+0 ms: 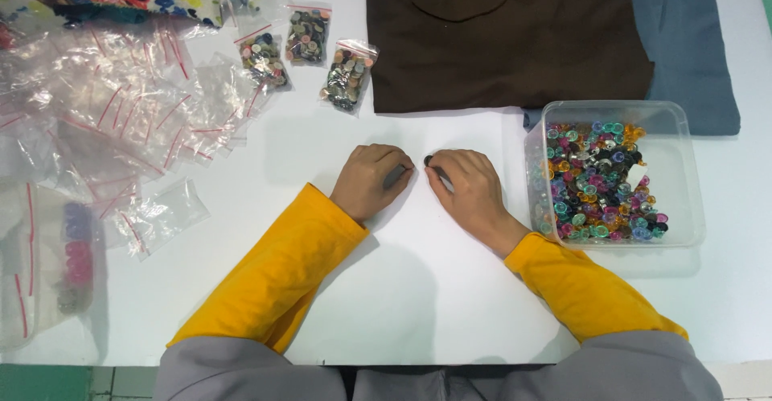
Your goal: The person sorts colorful buttons from a plastic container onto a white table, then places them into small clear zip-lock bags. The person repeats this process multiple times, handling buttons by hand and sealing each bag after filling it.
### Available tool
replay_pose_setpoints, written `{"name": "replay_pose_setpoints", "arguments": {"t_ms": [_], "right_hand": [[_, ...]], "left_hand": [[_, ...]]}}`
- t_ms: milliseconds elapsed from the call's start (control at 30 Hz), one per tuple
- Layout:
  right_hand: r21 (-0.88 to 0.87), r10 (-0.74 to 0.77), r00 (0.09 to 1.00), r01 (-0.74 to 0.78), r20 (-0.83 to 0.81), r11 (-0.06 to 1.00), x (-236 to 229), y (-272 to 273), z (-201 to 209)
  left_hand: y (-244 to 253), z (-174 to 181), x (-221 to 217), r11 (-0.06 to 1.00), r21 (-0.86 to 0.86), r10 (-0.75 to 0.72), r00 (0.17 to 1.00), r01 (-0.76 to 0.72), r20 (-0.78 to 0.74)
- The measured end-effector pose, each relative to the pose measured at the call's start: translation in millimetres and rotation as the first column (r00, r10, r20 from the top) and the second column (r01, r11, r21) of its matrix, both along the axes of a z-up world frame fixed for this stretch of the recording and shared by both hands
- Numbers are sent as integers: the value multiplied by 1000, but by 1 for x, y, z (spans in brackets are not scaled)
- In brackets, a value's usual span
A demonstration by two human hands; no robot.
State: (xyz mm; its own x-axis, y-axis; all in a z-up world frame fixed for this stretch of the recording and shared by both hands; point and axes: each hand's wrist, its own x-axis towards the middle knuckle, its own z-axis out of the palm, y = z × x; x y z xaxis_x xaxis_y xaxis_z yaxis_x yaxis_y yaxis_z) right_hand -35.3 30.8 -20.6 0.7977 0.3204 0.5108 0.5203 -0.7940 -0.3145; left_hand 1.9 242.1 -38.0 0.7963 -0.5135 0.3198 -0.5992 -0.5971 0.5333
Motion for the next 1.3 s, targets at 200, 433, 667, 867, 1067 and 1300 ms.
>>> {"name": "replay_pose_setpoints", "arguments": {"t_ms": [200,433,667,867,1067,1300], "right_hand": [[0,-12,999,12,-39,1000,-3,1,7],[29,-2,997,4,-79,1000,-5,4,15],[36,-2,995,5,-104,999,-4,2,13],[38,1,995,3,-104,999,-5,2,16],[44,-6,992,12,-127,999,-5,2,15],[55,0,993,6,-120,998,-6,0,12]], "left_hand": [[-1,-2,-1,988,-154,-23,989,0,-146],[0,8,-2,961,-277,-73,959,-7,-274],[-1,2,0,945,-312,-5,951,-97,-310],[-1,6,-1,958,-265,19,950,-106,-312],[-1,11,-3,964,-252,11,956,-89,-293],[-1,8,-4,967,-250,-8,970,-54,-244]]}}
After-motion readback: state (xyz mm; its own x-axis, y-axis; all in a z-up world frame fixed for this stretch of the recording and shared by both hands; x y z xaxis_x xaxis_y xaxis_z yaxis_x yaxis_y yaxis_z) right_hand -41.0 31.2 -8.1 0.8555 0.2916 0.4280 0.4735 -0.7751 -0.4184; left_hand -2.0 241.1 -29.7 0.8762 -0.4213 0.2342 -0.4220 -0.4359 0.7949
